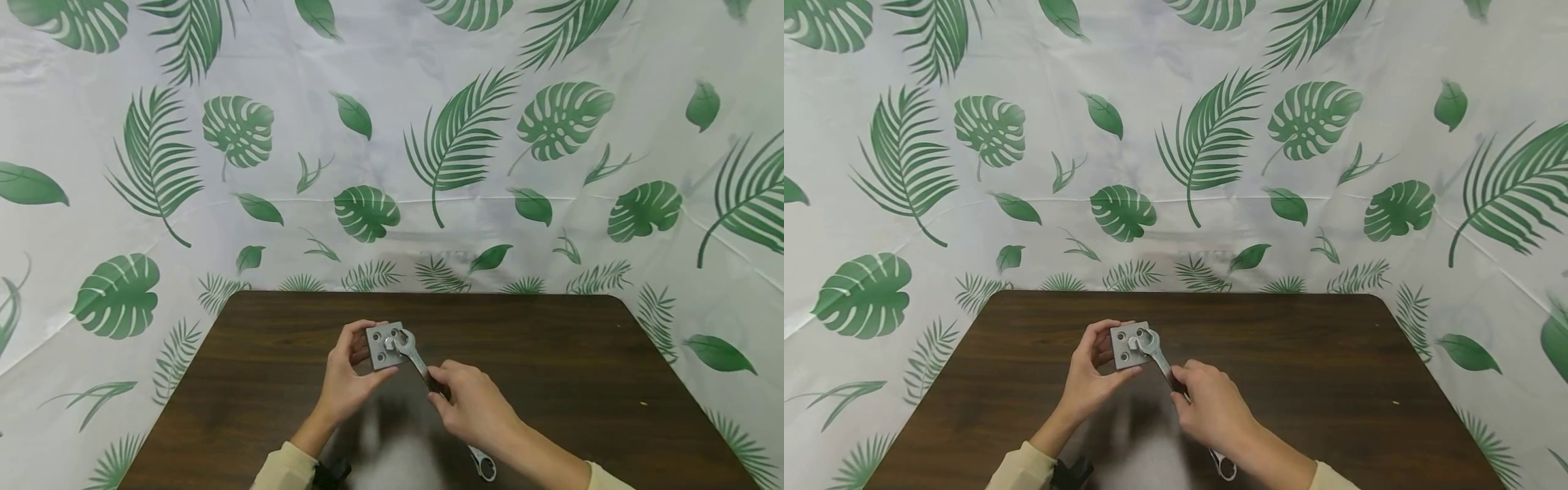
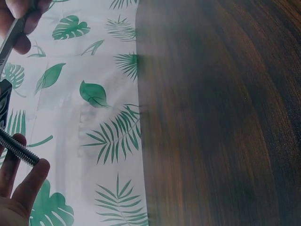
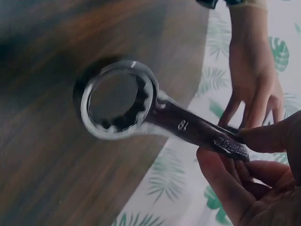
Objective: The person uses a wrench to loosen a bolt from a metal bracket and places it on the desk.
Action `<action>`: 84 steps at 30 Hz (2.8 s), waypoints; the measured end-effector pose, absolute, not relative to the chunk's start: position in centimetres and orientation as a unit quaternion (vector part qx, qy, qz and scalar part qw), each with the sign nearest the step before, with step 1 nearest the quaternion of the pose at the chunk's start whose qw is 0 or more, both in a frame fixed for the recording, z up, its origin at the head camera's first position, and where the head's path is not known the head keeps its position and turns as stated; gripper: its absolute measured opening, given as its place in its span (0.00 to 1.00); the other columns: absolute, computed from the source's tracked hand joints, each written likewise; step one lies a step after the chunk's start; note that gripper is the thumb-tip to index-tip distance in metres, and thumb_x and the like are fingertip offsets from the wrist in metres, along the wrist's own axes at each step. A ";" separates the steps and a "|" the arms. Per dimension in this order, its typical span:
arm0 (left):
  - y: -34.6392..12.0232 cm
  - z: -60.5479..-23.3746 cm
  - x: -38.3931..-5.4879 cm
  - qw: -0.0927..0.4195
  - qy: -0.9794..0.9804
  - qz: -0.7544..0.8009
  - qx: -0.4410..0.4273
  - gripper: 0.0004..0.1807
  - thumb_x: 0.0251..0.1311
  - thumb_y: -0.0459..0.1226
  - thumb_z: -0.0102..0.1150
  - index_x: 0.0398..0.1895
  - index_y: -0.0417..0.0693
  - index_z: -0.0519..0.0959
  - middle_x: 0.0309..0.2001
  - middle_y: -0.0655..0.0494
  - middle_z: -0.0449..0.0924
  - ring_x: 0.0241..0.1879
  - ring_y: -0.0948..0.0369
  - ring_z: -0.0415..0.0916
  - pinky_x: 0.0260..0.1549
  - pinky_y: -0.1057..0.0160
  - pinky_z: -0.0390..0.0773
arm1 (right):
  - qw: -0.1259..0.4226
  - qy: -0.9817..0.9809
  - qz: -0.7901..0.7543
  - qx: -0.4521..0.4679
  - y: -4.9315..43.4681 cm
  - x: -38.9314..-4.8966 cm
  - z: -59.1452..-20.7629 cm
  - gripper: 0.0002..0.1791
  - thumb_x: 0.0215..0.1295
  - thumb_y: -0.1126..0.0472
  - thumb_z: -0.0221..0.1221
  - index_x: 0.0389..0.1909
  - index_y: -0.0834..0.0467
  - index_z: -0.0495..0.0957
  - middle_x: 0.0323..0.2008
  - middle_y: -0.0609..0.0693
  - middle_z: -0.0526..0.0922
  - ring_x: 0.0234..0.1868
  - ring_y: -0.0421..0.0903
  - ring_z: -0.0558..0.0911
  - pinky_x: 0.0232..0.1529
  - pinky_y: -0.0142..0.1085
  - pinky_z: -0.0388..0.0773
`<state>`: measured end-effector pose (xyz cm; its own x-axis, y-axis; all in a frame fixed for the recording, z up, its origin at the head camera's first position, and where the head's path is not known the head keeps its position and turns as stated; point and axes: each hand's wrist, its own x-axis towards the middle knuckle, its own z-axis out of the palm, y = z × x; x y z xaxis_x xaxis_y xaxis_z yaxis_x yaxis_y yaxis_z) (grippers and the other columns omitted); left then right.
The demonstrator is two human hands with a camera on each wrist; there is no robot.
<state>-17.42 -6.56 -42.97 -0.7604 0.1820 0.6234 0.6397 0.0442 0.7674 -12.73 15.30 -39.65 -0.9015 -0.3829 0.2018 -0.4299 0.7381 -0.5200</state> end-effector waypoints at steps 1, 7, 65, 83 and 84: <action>-6.6 -43.0 -17.4 0.186 -0.700 -0.626 -0.291 0.39 0.40 0.21 0.75 0.58 0.30 0.66 0.56 0.39 0.78 0.48 0.50 0.81 0.41 0.54 0.83 | 0.034 -0.930 0.296 0.216 15.1 -12.6 -39.6 0.13 0.58 0.67 0.67 0.45 0.59 0.84 0.25 0.36 0.71 0.23 0.32 0.70 0.22 0.29 0.70; -6.6 -43.1 -17.3 0.189 -0.700 -0.629 -0.279 0.38 0.41 0.21 0.75 0.58 0.31 0.67 0.57 0.41 0.78 0.47 0.52 0.82 0.41 0.56 0.83 | 0.029 -0.922 0.320 0.215 14.4 -11.9 -39.7 0.13 0.57 0.67 0.67 0.44 0.60 0.84 0.25 0.37 0.72 0.24 0.32 0.71 0.23 0.28 0.71; -8.0 -46.3 -18.8 0.121 -0.701 -0.633 -0.305 0.41 0.42 0.26 0.78 0.62 0.46 0.67 0.59 0.50 0.78 0.50 0.55 0.80 0.41 0.58 0.83 | 0.287 -0.903 0.064 0.313 17.2 -14.6 -41.8 0.23 0.48 0.72 0.62 0.49 0.58 0.83 0.34 0.46 0.76 0.33 0.43 0.76 0.18 0.36 0.75; -8.1 -46.2 -18.6 0.102 -0.702 -0.628 -0.321 0.42 0.41 0.25 0.77 0.62 0.45 0.67 0.59 0.48 0.78 0.51 0.56 0.80 0.41 0.57 0.83 | 0.239 -0.899 0.075 0.360 18.3 -15.4 -41.2 0.25 0.50 0.73 0.62 0.52 0.55 0.81 0.37 0.44 0.74 0.36 0.41 0.75 0.20 0.33 0.73; -8.1 -46.0 -18.5 0.100 -0.703 -0.627 -0.322 0.42 0.41 0.24 0.77 0.61 0.43 0.67 0.59 0.48 0.78 0.51 0.56 0.80 0.41 0.57 0.83 | 0.236 -0.899 0.070 0.362 18.3 -15.4 -41.2 0.25 0.50 0.73 0.62 0.52 0.55 0.80 0.37 0.44 0.73 0.36 0.41 0.75 0.20 0.33 0.73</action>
<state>-18.53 -8.06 -46.04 -0.7730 0.3270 0.5436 0.5773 0.0075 0.8165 -15.40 18.30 -41.17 -0.6269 -0.6175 0.4752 -0.6832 0.7288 0.0457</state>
